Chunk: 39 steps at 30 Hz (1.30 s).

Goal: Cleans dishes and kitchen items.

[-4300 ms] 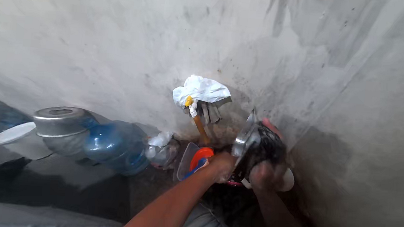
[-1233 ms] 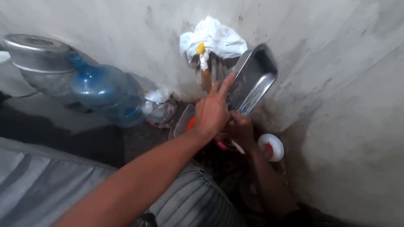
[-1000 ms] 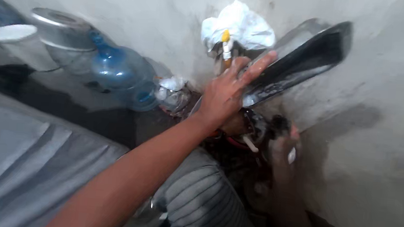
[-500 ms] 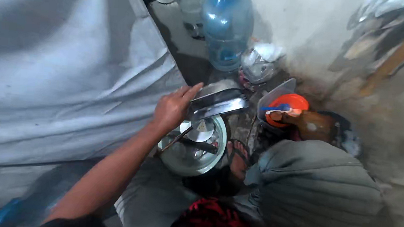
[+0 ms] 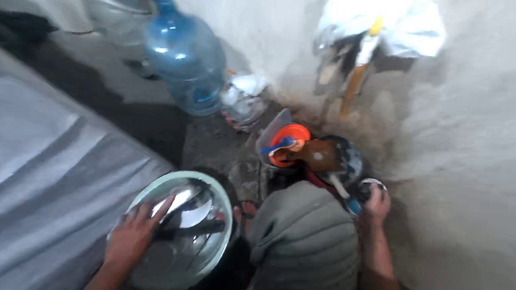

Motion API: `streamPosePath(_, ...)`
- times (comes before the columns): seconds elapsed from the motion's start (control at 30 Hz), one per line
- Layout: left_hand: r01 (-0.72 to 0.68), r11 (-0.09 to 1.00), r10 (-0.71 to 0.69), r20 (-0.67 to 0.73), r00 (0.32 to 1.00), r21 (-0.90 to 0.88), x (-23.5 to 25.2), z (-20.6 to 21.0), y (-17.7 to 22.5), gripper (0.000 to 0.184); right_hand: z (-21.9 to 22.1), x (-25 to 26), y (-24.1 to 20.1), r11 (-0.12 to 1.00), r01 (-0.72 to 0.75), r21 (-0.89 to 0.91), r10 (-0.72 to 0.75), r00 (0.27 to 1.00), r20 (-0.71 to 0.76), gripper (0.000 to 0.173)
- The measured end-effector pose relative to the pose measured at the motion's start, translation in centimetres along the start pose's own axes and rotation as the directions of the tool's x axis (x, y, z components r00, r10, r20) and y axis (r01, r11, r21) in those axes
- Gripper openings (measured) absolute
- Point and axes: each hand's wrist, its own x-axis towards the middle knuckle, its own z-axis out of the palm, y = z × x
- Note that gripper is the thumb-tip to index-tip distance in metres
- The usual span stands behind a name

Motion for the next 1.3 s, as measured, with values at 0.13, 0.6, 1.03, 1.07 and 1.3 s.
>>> streamPosePath(0.13,-0.042,0.998,0.044,0.040,0.998,-0.051,-0.3,1.7,1.2,0.081,1.6,2.1,-0.4,1.000,0.005,-0.028,-0.005,1.000,0.015,0.041)
streamPosePath(0.6,-0.137,0.903,0.166,0.038,0.985,-0.407,9.9,1.0,13.0,0.048,10.6,4.2,-2.4,1.000,-0.011,-0.023,0.021,0.857,0.514,0.056)
streamPosePath(1.03,-0.286,0.904,0.396,0.365,0.843,-0.319,29.8,-4.4,34.7,0.050,12.4,1.9,-2.8,1.000,-0.024,-0.009,0.026,0.953,0.301,0.044)
streamPosePath(1.07,-0.284,0.907,0.392,0.372,0.842,-0.312,29.8,-4.9,34.8,0.051,12.5,2.2,-3.1,0.998,0.053,-0.046,-0.039,0.964,0.263,0.041)
streamPosePath(1.3,-0.330,0.915,0.387,0.270,0.882,-0.234,28.7,-5.2,35.5,0.045,14.8,0.9,-2.7,0.974,0.227,-0.014,-0.219,0.951,0.219,0.024)
